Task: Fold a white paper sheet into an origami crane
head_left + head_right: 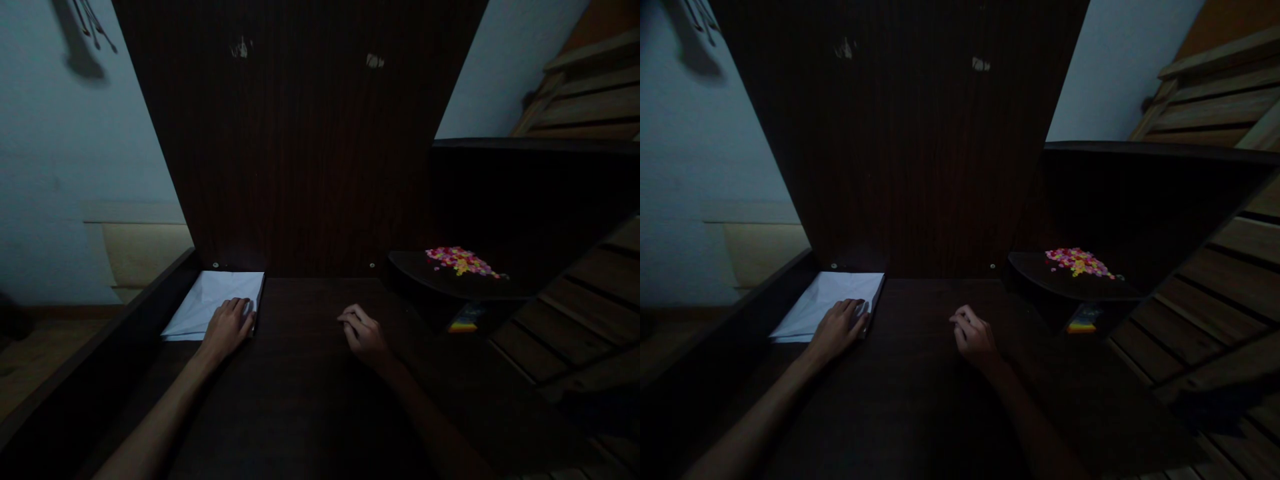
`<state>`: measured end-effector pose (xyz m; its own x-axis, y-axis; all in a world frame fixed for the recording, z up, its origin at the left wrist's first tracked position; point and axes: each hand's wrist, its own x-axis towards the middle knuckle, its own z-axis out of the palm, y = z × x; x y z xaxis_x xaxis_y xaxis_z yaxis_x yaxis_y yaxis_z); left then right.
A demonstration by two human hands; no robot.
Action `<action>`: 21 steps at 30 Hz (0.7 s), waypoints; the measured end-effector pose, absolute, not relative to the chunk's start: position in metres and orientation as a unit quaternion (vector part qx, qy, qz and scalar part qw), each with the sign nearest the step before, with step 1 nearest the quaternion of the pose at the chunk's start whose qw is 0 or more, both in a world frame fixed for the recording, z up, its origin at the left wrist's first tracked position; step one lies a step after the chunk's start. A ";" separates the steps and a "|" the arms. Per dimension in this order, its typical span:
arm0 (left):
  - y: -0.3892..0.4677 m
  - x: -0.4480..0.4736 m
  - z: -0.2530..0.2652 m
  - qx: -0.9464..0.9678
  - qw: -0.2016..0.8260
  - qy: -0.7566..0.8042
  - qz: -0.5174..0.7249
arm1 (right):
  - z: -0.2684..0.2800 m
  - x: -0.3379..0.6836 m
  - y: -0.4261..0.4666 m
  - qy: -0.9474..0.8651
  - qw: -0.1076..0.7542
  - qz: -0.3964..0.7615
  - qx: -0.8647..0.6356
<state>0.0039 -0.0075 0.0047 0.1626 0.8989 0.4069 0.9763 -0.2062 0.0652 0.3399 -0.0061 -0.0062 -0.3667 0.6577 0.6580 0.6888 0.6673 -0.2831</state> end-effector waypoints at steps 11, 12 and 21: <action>-0.006 -0.002 -0.007 -0.723 0.026 -0.688 -0.046 | -0.007 0.342 -0.005 -0.826 0.386 -0.029 -0.410; -0.006 -0.002 -0.007 -0.723 0.018 -0.690 -0.037 | -0.007 0.342 -0.005 -0.825 0.386 -0.028 -0.412; -0.005 -0.001 -0.008 -0.714 -0.035 -0.699 -0.021 | -0.005 0.344 -0.008 -0.834 0.376 -0.033 -0.402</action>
